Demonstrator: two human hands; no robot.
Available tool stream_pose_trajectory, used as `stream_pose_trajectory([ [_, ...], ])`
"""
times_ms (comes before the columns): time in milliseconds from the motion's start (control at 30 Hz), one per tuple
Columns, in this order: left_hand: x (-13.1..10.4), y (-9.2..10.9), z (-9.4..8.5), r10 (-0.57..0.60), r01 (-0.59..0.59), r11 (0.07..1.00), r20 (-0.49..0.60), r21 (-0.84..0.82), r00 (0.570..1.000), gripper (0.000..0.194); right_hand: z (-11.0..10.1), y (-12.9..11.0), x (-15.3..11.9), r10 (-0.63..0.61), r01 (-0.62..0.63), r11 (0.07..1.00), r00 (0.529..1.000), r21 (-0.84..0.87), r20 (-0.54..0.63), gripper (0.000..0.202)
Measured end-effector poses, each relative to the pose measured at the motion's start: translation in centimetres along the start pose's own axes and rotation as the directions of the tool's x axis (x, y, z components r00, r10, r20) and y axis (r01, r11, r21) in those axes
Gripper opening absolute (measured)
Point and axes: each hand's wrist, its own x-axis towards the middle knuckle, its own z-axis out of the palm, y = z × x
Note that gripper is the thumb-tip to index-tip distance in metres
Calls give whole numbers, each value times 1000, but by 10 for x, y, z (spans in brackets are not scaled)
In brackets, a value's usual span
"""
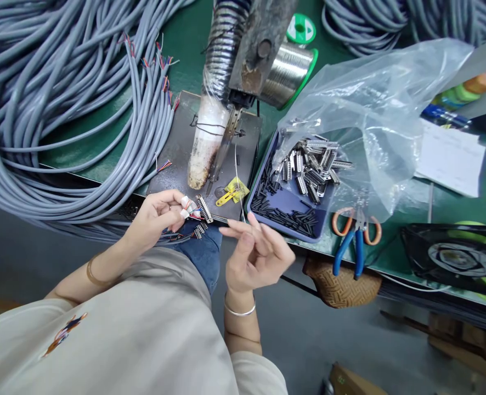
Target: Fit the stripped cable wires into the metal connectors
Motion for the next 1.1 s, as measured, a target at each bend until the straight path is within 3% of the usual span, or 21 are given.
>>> stream_pose_trajectory([
  [100,0,0,0,-15,15,1000,5,-14,1000,14,-2,2,-10,57,-51,998,984,-41,167,14],
  [200,0,0,-1,-16,16,999,19,-30,1000,18,-1,5,-18,133,-124,991,931,-47,341,8],
  [267,0,0,-2,-12,12,999,24,-36,1000,19,2,6,-19,160,-155,987,908,-45,387,7],
  [433,-1,-3,-1,-6,6,1000,17,-7,1000,21,10,8,-16,43,-27,997,965,-66,258,17],
  [667,5,-10,7,159,-146,983,-120,115,980,19,16,11,-7,-91,141,980,945,-141,315,18],
  [900,8,-15,14,339,-255,887,-169,384,925,13,19,17,-5,-74,105,990,953,-91,294,17],
  [1100,9,-12,16,393,-284,829,-140,483,909,12,20,19,-2,-86,118,988,957,-101,278,17],
])
